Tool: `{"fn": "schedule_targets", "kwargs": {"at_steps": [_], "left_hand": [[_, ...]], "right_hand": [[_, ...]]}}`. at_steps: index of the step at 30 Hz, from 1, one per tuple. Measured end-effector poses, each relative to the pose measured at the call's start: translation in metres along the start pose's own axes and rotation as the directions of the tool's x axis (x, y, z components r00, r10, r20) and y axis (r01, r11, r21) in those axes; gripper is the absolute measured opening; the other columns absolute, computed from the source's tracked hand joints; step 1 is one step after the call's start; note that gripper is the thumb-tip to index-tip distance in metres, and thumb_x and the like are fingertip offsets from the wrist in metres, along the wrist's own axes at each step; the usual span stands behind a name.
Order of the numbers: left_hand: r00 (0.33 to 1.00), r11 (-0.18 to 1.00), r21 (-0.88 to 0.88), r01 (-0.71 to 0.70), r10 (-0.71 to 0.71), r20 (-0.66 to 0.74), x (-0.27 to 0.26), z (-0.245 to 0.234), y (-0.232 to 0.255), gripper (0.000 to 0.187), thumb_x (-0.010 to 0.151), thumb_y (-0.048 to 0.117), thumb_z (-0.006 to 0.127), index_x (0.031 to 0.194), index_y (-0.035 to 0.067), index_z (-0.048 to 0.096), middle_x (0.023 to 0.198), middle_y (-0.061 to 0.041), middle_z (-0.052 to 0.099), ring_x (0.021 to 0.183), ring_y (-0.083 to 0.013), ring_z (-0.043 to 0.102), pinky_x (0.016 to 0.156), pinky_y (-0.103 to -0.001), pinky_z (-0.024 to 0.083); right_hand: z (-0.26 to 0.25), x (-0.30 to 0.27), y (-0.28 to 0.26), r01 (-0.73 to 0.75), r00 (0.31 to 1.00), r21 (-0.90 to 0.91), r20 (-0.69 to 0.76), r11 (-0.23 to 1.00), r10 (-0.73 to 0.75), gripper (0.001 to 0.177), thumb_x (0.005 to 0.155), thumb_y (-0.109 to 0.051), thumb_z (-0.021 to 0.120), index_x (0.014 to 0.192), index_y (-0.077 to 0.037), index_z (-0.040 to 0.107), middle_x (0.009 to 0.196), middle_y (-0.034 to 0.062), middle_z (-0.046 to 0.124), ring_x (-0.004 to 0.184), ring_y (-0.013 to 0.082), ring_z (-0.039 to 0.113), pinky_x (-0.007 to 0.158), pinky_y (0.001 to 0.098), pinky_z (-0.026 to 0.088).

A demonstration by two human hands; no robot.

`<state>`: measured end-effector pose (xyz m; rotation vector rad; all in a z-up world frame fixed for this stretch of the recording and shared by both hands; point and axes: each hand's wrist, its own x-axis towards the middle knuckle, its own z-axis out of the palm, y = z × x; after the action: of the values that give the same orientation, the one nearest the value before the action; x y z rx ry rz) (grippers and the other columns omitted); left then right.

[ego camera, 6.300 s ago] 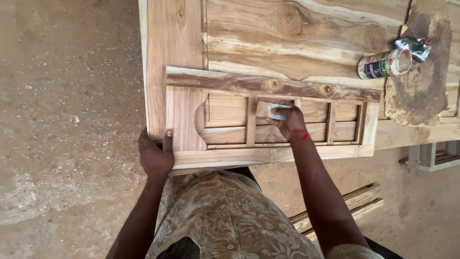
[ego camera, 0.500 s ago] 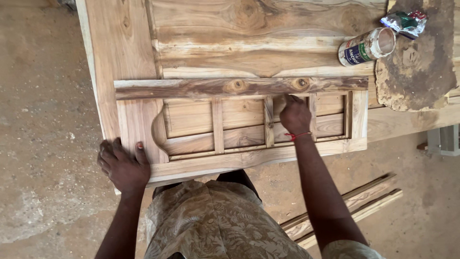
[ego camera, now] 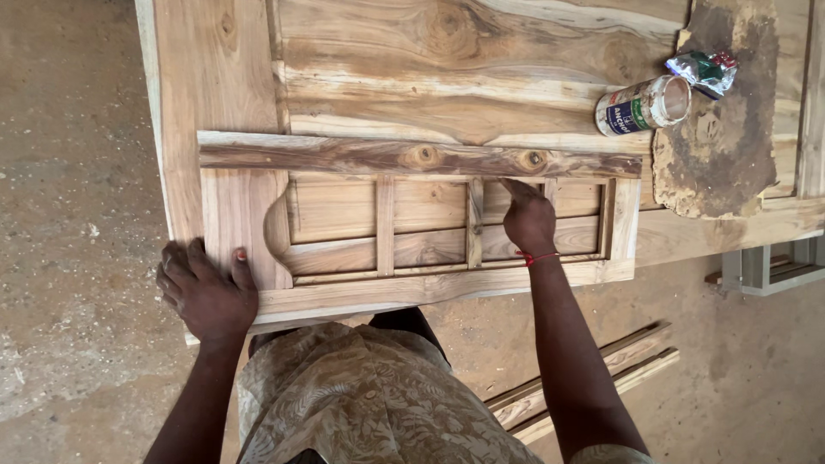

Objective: The person sands a wooden door frame using a sanding block. They systematically rub the surface of the frame, focusing on the edges and the recessed panels. The person adjusts their grip and position to reach different sections of the wood.

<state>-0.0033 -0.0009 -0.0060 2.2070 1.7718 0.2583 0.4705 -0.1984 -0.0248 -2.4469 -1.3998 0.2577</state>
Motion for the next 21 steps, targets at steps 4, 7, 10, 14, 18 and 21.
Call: {"fn": "schedule_targets", "kwargs": {"at_steps": [4,7,10,14,18,21], "left_hand": [[0.999,0.999,-0.001,-0.032,0.032,-0.021,0.002,0.001,-0.001,0.075,0.113,0.058,0.044,0.153,-0.005,0.047,0.158,-0.036,0.035,0.144,-0.0601,0.031,0.114,-0.078,0.025],[0.999,1.0,-0.01,-0.027,0.027,-0.023,-0.001,0.0,-0.001,0.076,0.113,0.058,0.044,0.153,-0.006,0.047,0.159,-0.036,0.035,0.145,-0.06,0.031,0.115,-0.077,0.024],[1.0,1.0,-0.01,0.003,-0.003,-0.001,0.002,0.0,0.001,0.076,0.112,0.059,0.045,0.152,-0.006,0.047,0.158,-0.037,0.035,0.144,-0.0606,0.03,0.113,-0.078,0.023],[1.0,1.0,0.001,-0.006,0.006,-0.003,0.002,-0.001,0.002,0.075,0.112,0.058,0.045,0.153,-0.005,0.047,0.158,-0.036,0.034,0.145,-0.0596,0.03,0.114,-0.077,0.024],[1.0,1.0,-0.009,0.001,-0.001,0.003,0.001,-0.002,0.003,0.076,0.112,0.057,0.046,0.153,-0.007,0.047,0.159,-0.036,0.034,0.144,-0.06,0.03,0.114,-0.077,0.024],[1.0,1.0,-0.004,0.006,-0.006,-0.003,0.001,-0.004,0.006,0.076,0.111,0.057,0.046,0.152,-0.006,0.047,0.159,-0.035,0.034,0.144,-0.0599,0.03,0.115,-0.076,0.024]], "right_hand": [[0.02,0.004,-0.014,-0.048,0.997,-0.034,-0.057,0.998,0.046,0.044,0.087,0.003,0.056,0.124,-0.013,0.075,0.119,0.014,0.075,0.106,0.0343,0.07,0.086,0.0443,0.059],[0.026,0.005,-0.036,-0.077,0.996,-0.082,-0.039,0.994,0.074,0.041,0.085,0.003,0.058,0.12,-0.009,0.075,0.115,0.0136,0.076,0.106,0.0351,0.07,0.086,0.0452,0.059],[0.016,0.001,-0.047,0.025,1.0,-0.063,-0.004,0.998,-0.025,0.045,0.079,0.004,0.058,0.12,-0.006,0.074,0.114,0.0152,0.075,0.105,0.0358,0.07,0.086,0.0455,0.059],[-0.003,-0.002,-0.034,0.057,0.997,0.011,0.052,0.998,-0.058,0.045,0.083,0.007,0.057,0.121,-0.008,0.075,0.117,0.0155,0.074,0.105,0.0346,0.071,0.088,0.0439,0.059],[-0.001,-0.003,-0.022,0.149,0.988,-0.013,-0.034,0.989,-0.15,0.043,0.086,0.008,0.06,0.125,-0.005,0.073,0.124,0.0153,0.072,0.113,0.0344,0.069,0.095,0.0422,0.058],[0.01,0.0,-0.029,0.236,0.969,-0.046,-0.058,0.971,-0.238,0.049,0.075,0.005,0.065,0.123,-0.003,0.071,0.126,0.0162,0.071,0.117,0.0336,0.067,0.099,0.0426,0.056]]}}
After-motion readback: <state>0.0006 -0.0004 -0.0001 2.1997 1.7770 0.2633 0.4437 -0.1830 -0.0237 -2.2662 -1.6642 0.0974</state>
